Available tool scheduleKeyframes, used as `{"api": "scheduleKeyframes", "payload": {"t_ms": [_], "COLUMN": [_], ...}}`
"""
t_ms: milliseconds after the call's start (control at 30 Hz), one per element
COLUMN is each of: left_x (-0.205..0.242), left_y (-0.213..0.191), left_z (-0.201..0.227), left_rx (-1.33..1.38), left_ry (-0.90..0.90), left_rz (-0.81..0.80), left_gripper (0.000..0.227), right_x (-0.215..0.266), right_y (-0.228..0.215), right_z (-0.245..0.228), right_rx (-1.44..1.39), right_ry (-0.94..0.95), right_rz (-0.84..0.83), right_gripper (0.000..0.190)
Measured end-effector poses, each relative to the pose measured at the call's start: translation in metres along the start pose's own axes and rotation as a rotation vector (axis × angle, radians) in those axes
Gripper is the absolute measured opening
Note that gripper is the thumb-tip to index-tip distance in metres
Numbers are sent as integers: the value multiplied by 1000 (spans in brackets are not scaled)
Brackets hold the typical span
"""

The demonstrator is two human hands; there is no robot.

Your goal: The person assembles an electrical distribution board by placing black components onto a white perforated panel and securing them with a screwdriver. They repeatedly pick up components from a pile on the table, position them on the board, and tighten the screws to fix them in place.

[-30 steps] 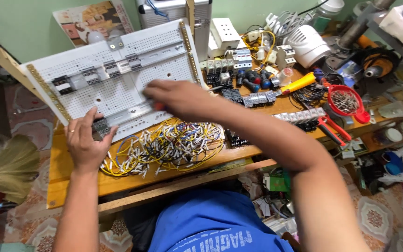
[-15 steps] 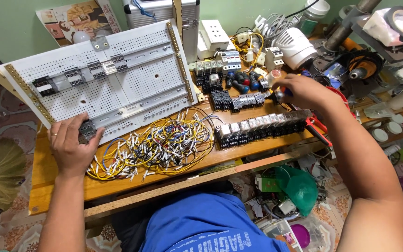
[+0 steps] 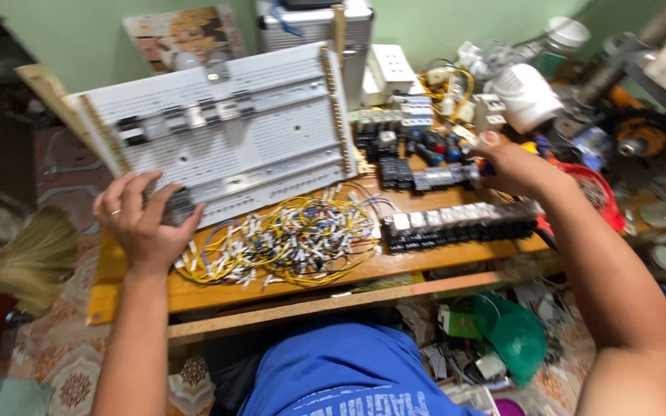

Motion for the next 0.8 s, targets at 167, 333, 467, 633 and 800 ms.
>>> {"api": "scheduleKeyframes", "payload": {"t_ms": [167, 333, 467, 633, 800], "left_x": [6, 4, 7, 12, 12], "left_y": [-3, -7, -6, -3, -6], "left_z": [-9, -10, -12, -19, -19], "left_rx": [10, 342, 361, 350, 337], "left_ry": [-121, -243, -241, -296, -314], "left_rz": [-35, -156, -149, -158, -180], "left_gripper": [38, 42, 43, 48, 49], "right_x": [22, 66, 76, 74, 39], "right_y": [-54, -100, -90, -74, -40], "right_z": [-45, -139, -234, -335, -383], "right_rx": [-25, -2, -126, -298, -166], "right_ry": [-125, -542, -753, -1256, -1356], "right_rz": [280, 799, 812, 883, 890], "right_gripper": [57, 47, 42, 18, 27]}}
Point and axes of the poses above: each hand's wrist, its own x-axis away from the middle knuckle, its own y-axis out of the palm, z = x × y, the point moved 1 cm from there along -x, towards the middle knuckle, and after that the axes turned 7 degrees about x, right-handed, at the moved point
